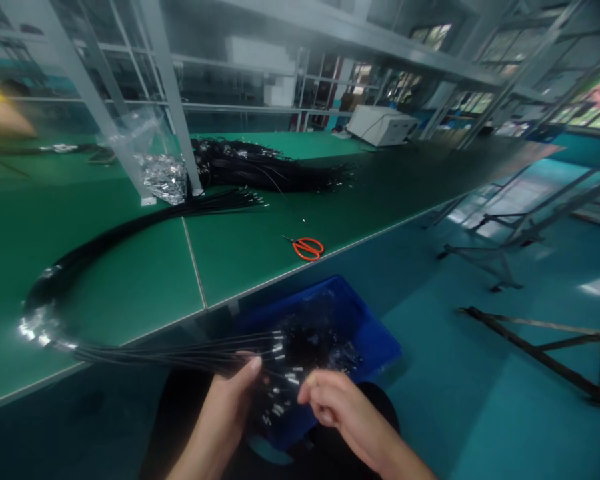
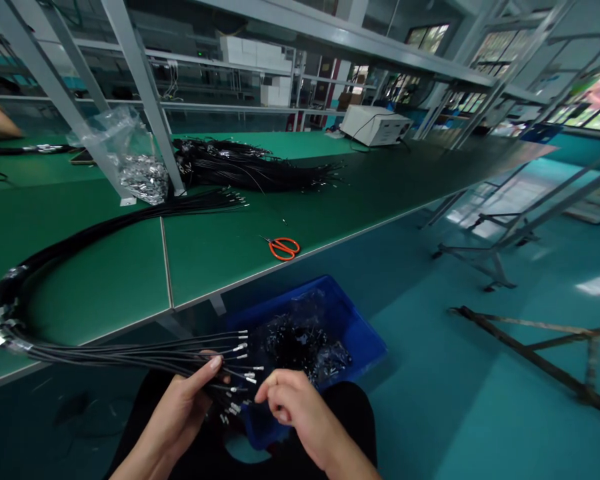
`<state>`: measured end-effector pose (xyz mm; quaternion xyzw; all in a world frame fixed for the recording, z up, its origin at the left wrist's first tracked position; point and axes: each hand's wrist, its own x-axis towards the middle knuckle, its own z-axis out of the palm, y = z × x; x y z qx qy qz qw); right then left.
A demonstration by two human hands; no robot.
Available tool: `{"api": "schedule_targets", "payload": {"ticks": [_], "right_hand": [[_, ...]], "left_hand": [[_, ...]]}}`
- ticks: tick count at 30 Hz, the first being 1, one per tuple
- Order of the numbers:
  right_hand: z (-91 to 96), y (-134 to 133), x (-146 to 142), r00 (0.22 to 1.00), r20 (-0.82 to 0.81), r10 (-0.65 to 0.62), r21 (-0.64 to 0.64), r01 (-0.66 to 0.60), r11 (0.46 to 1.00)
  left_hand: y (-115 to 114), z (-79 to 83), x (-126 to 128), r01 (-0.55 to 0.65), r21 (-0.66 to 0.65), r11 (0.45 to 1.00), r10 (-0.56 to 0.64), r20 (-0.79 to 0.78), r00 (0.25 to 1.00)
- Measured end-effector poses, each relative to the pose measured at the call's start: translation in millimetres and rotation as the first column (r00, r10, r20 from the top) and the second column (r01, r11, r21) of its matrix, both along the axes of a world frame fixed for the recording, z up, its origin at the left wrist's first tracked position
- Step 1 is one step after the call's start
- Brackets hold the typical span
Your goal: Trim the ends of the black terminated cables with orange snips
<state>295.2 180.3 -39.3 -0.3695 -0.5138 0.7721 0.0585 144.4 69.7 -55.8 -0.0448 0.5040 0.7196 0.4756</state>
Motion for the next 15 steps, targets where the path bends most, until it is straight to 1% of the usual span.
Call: {"api": "schedule_targets", "payload": {"ticks": [3,5,7,10,12,15], "right_hand": [[-5.8,-10,-18,1.000,0.010,0.005,0.026,-0.006,1.000],[-8.8,-13,-24,1.000,0.007,0.006,0.019,-0.006,1.000],[-10.0,-12,-22,1.000,-0.007,0.004,-0.018,-0.004,1.000],[-9.6,-3,-8,0.998,-0.056,-0.034,-0.074,0.030,0.997],[-10.4,3,-1,0.995,-0.080,-0.053,-0.086,0.046,0.995],[-15.2,5,-1,0.997,-0.076,-0.023,-0.076,0.017,0.997]], "left_hand": [[4,-1.1,4,-0.016,0.018,1.000,0.016,-0.009,1.000],[7,-1.7,4,-0.025,0.029,0.999,0.025,-0.012,1.000],[10,-1.7,3,-0.037,0.031,0.999,0.037,-0.011,0.999],[12,1.0,-2,-0.048,0.030,0.998,0.048,0.014,0.999],[12,4.8,-4,-0.046,0.037,0.998,0.044,0.039,0.998],[13,10.7,-4,-0.037,0.048,0.998,0.033,0.068,0.997]]}}
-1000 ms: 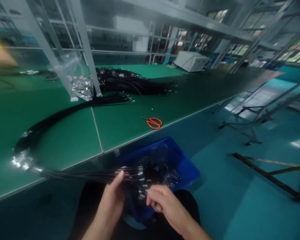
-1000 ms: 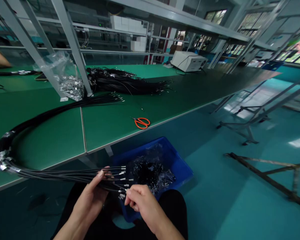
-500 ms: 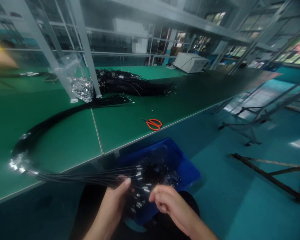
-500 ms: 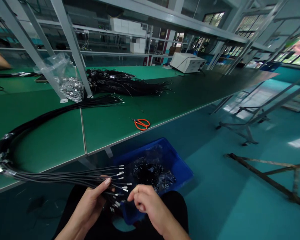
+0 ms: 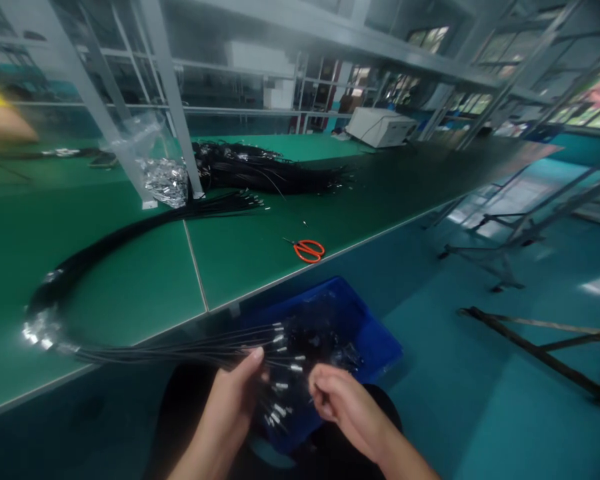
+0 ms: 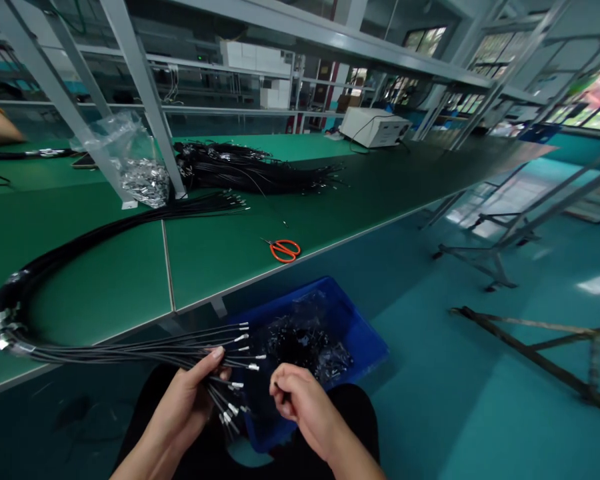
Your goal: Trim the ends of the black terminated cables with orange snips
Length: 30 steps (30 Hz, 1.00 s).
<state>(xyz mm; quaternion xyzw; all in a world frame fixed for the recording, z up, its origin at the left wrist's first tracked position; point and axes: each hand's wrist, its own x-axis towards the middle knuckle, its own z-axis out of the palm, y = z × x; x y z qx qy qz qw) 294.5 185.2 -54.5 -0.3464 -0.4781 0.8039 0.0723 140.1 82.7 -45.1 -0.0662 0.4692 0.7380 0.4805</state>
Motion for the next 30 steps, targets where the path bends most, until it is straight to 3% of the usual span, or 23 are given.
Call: {"api": "schedule_targets", "payload": {"ticks": [8,12,16,20,26,30], "right_hand": [[3.2,-16,-26,0.984,-0.042,0.175,0.134,-0.168,0.977],[6.6,-14,-23,0.973,-0.074,0.219,0.065,-0.214,0.975],[5.8,-7,-5,0.976,-0.161,0.150,-0.055,-0.160,0.986],[4.2,-3,7,0.977,-0.206,0.051,-0.097,-0.072,0.993],[1.2,-14,-16,0.982,-0.186,0.038,-0.140,-0.065,0.988],[4.7,-21,-27,0.992,-0.118,0.047,-0.048,-0.053,0.997]], "left_hand": [[1,-4.2,3,-0.021,-0.046,0.999,0.020,-0.007,1.000],[1,-5.2,3,-0.009,-0.046,0.999,0.009,0.012,1.000],[4,-3.7,-6,-0.046,-0.046,0.998,0.047,0.035,0.998],[5,-2.4,-13,-0.067,-0.025,0.997,0.068,0.042,0.997],[11,-2.1,-6,-0.083,-0.033,0.996,0.084,0.022,0.996],[16,-4.7,-3,-0.107,-0.043,0.993,0.107,-0.009,0.994]]}}
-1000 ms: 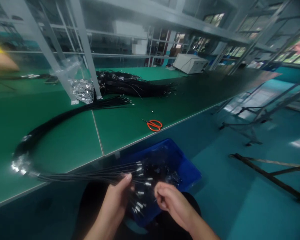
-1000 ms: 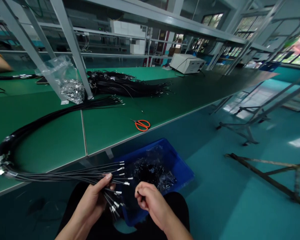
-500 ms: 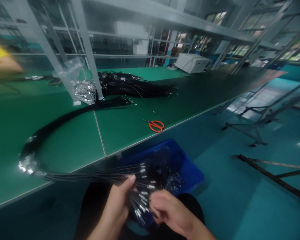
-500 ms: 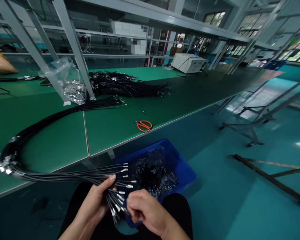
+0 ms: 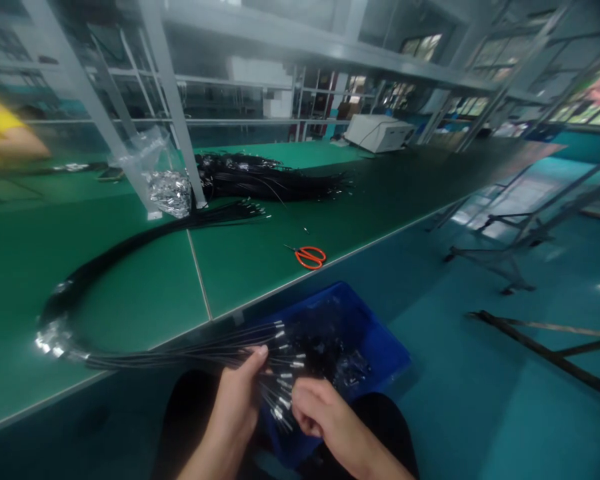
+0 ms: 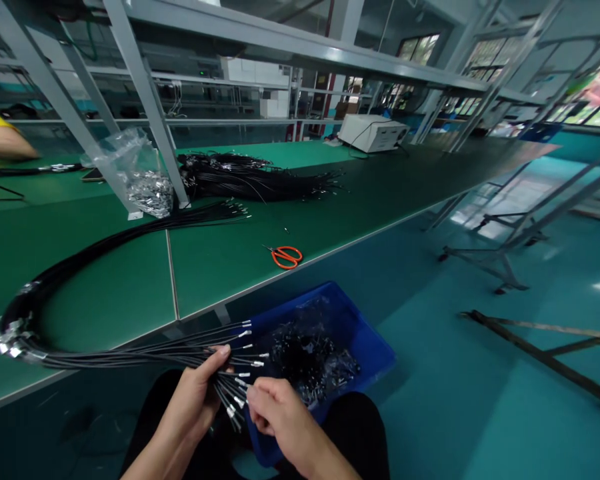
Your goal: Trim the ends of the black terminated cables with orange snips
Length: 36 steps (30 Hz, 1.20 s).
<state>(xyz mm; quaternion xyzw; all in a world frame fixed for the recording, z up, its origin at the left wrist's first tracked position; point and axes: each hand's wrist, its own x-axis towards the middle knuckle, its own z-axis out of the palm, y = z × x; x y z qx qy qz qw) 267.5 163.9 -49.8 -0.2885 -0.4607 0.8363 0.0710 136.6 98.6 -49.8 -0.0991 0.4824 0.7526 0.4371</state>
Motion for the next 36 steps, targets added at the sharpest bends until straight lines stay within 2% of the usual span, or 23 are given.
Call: {"api": "schedule_targets", "payload": {"ticks": [3,9,13,17,23,28,33,36], "right_hand": [[5.1,0,9,0.999,0.032,-0.012,0.007,0.012,1.000],[7.7,10,41,0.994,0.020,-0.112,-0.128,0.113,0.985],[4.0,6,33,0.992,0.008,-0.124,-0.162,0.123,0.979],[8.9,-2,16,0.994,-0.011,-0.112,-0.154,0.109,0.982],[9.3,-9,3,0.987,0.077,-0.139,-0.179,0.151,0.972],[-1.6,-16,-6,0.988,0.111,-0.104,-0.291,0.132,0.948],[-3.4,-11,10,0.992,0.115,-0.052,-0.316,0.086,0.945],[-5.3,-1,25,0.987,0.106,-0.123,-0.269,0.148,0.952]], "left_hand": [[2,-2.9,-2,0.015,0.008,1.000,-0.015,0.012,1.000],[1,-4.8,-12,0.037,0.079,0.996,-0.042,0.060,0.997],[0,-1.4,-12,0.064,0.148,0.987,-0.077,0.082,0.994],[1,-1.1,-9,0.064,0.145,0.987,-0.072,0.053,0.996],[8,-8.6,-5,-0.029,0.103,0.994,0.031,-0.018,0.999],[10,-16.6,-4,-0.064,0.081,0.995,0.068,-0.049,0.997],[13,-12.6,-10,-0.100,0.077,0.992,0.101,0.001,0.995],[13,-6.4,-13,-0.085,0.081,0.993,0.080,0.058,0.995]]}}
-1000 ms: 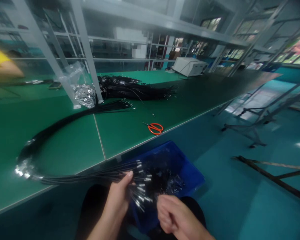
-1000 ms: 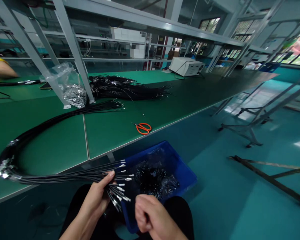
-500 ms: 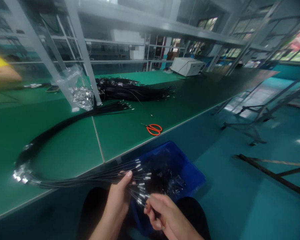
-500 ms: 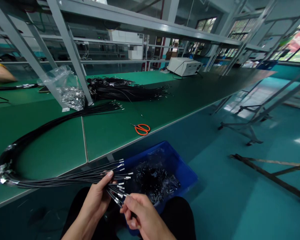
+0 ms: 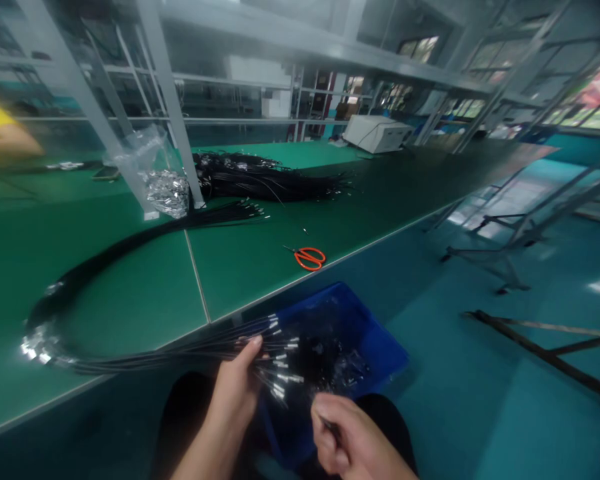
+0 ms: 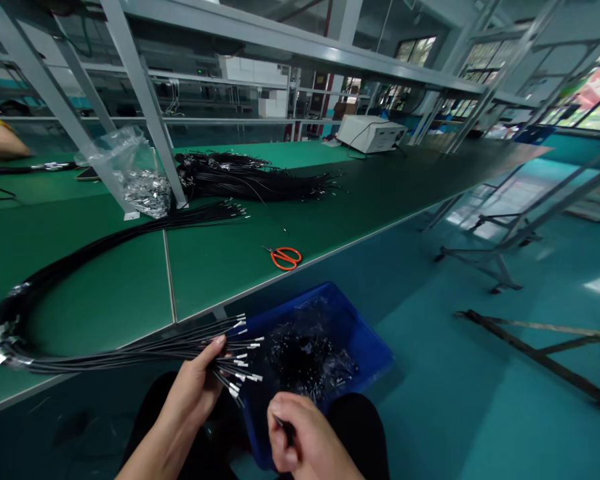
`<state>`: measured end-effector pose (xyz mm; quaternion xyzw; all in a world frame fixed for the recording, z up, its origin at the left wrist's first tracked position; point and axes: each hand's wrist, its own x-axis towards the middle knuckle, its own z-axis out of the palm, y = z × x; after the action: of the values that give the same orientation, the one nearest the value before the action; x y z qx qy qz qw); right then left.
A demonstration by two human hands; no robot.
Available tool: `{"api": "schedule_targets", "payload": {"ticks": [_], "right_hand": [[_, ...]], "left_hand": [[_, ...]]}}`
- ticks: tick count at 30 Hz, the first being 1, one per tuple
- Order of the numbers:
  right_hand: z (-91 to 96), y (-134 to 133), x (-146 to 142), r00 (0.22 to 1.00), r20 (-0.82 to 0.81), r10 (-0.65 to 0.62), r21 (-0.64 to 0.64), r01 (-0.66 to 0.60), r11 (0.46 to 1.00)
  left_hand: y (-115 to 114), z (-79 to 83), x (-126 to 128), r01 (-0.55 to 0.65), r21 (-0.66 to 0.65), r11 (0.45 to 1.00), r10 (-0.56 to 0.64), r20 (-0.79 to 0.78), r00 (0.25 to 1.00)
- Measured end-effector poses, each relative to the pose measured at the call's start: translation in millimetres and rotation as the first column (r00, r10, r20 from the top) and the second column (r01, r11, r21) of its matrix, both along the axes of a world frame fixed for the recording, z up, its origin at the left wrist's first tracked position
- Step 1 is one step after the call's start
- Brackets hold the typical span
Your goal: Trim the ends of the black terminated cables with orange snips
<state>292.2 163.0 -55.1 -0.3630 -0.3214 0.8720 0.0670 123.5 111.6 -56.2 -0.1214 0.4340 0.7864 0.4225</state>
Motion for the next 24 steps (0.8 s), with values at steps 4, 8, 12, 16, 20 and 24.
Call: {"api": "schedule_targets", "payload": {"ticks": [4,8,12,16,20,24], "right_hand": [[-6.7,4,-1,1.000,-0.022,-0.017,0.014,0.018,1.000],[-9.1,-6,-26,0.998,-0.059,-0.003,-0.080,-0.002,0.997],[-12.7,-14,-43,0.996,-0.072,-0.044,-0.102,0.037,0.994],[-17.1,-12,-34,0.994,-0.101,-0.052,-0.016,0.050,0.999],[-13.7,-8,-19,0.995,-0.086,-0.044,0.002,0.045,0.999],[-10.6,-13,-29,1.000,-0.017,-0.013,-0.051,0.012,0.999]], "left_hand": [[-2,3.8,-1,0.045,0.019,0.999,-0.046,0.048,0.998],[-5,4.7,1,0.066,0.037,0.997,-0.068,0.051,0.996],[-4,6.9,2,0.067,0.041,0.997,-0.069,0.045,0.997],[-1,8.3,0,0.054,0.033,0.998,-0.055,0.038,0.998],[0,8.0,0,0.039,0.026,0.999,-0.040,0.031,0.999],[-2,5.1,2,0.043,0.015,0.999,-0.044,0.028,0.999]]}}
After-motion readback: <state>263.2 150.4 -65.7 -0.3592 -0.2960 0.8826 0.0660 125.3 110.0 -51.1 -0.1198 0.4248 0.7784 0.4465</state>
